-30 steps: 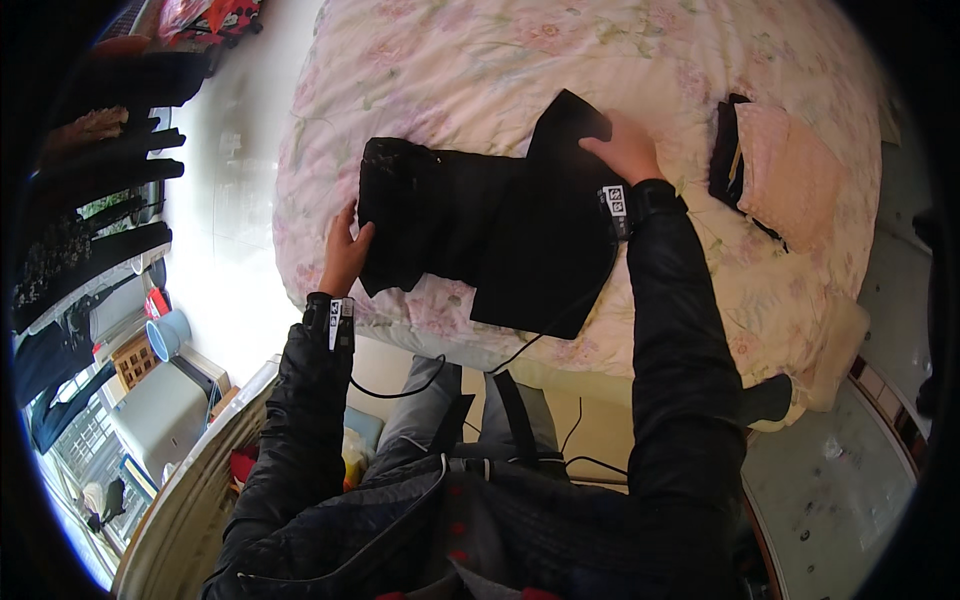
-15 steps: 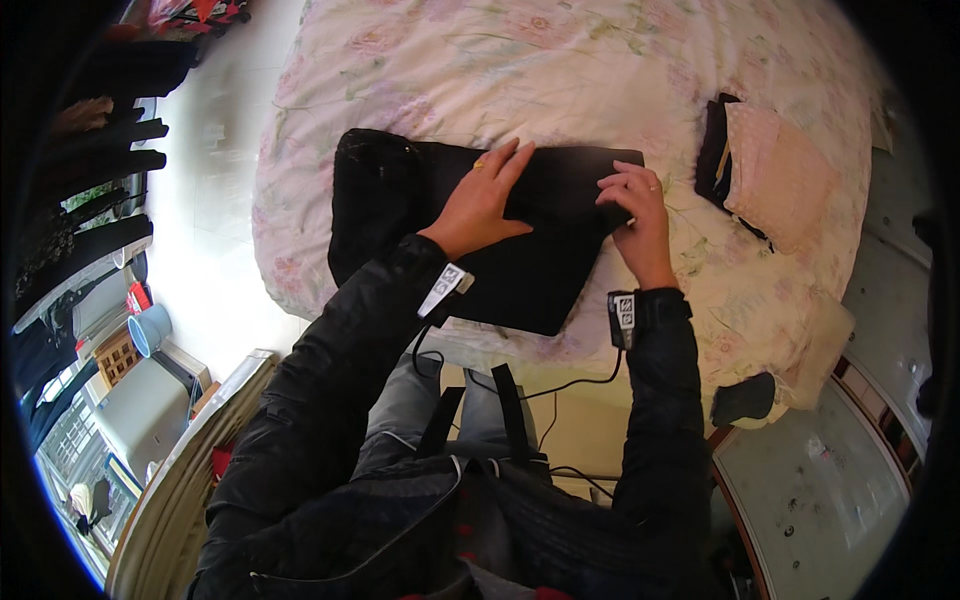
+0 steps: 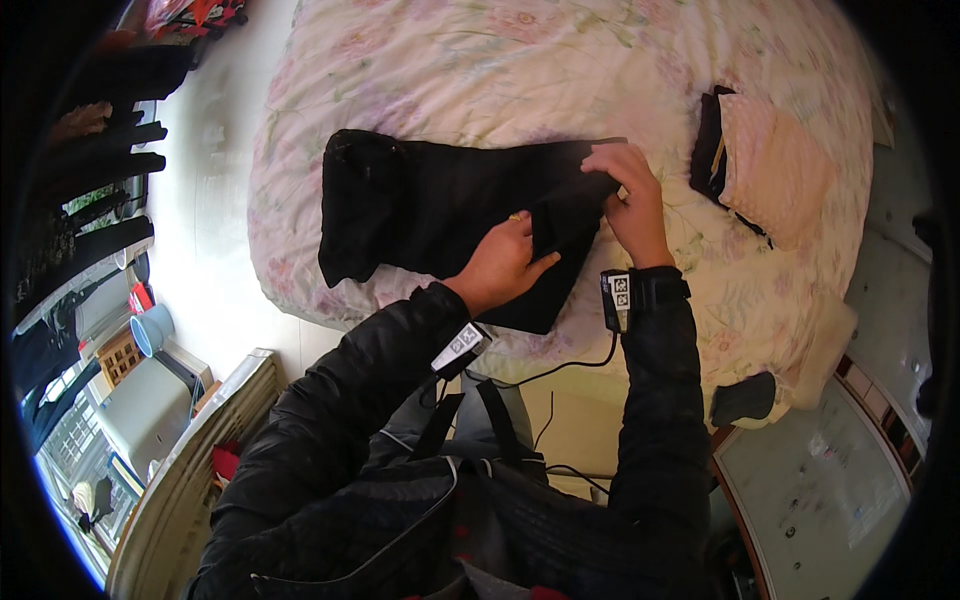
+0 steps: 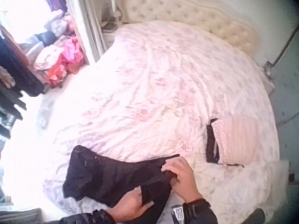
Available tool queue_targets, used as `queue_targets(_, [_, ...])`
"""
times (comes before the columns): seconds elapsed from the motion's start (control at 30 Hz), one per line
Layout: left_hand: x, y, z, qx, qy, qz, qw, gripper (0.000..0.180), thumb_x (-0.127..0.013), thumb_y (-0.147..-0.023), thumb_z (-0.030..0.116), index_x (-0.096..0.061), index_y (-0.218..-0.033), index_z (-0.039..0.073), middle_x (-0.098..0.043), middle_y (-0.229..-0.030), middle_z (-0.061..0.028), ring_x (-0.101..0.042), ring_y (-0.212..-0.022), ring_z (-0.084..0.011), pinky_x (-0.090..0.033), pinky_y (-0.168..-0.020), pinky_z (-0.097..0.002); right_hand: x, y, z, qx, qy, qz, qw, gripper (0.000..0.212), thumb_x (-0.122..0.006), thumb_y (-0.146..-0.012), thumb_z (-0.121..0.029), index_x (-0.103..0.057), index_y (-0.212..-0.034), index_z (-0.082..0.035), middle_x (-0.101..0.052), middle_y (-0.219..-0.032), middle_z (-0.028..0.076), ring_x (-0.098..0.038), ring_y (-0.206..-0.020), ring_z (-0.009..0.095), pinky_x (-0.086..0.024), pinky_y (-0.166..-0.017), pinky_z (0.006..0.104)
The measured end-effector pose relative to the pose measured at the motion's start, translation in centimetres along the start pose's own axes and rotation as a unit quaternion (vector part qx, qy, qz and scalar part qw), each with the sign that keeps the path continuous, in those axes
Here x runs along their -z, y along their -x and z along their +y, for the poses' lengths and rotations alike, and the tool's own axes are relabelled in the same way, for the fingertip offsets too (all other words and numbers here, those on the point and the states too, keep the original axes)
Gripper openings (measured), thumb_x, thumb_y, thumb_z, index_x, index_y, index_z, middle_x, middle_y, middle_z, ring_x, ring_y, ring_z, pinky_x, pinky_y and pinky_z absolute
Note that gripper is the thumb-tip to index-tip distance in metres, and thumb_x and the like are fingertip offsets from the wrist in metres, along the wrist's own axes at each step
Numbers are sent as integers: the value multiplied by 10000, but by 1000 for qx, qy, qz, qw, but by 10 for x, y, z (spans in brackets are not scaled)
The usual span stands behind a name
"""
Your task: The person folds several garments on a bed, including a dark grey item, a black patterned item, a pink polka-dotted item, and a black long-sleeved top. Each item is smoothed, folded into a compact rectangle, and placed on the bed.
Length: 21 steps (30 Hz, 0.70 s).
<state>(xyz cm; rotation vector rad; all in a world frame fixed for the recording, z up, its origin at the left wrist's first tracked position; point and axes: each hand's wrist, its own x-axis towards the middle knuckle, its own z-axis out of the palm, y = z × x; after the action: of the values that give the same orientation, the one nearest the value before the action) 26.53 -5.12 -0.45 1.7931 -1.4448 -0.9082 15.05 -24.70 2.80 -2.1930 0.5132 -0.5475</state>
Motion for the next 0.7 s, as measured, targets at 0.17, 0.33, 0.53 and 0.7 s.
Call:
queue_targets(0.17, [-15, 9, 17, -1, 53, 65, 996, 350, -682, -890, 234, -638, -715, -65, -622, -798, -268, -585, -790, -479, -483, -748, -508, -22, -25, 0, -15, -18, -108, 994, 349, -657, -700, 40, -666, -1035, -56, -660, -1078, 112, -565, -1145, 330, -449, -973, 387])
queue_targets(0.33, [-9, 10, 23, 55, 53, 63, 995, 415, -656, -911, 250, -598, -657, -73, -604, -733, -268, -570, -748, -472, -467, -730, -518, -10, -24, -6, 18, 23, -65, 997, 515, -652, -719, 13, -623, -1228, -55, -592, -1332, 136, -513, -1255, 351, -392, -1089, 422])
queue_targets(0.53, [-4, 4, 30, 48, 47, 73, 995, 434, -649, -917, 272, -612, -662, -77, -597, -705, -262, -572, -744, -451, -468, -732, -515, 5, 3, -12, 34, 172, -254, 951, 600, -591, -672, 87, -631, -1247, -80, -523, -1440, 116, -363, -1431, 342, -269, -1178, 534])
queue_targets(0.7, [-2, -1, 30, 67, 17, 95, 993, 376, -693, -884, 264, -631, -759, -86, -580, -950, -294, -564, -898, -452, -472, -795, -497, 1, 1, 12, 43, 202, -310, 928, 421, -653, -652, 59, -699, -1049, -72, -643, -1250, 92, -430, -1377, 314, -243, -1181, 582])
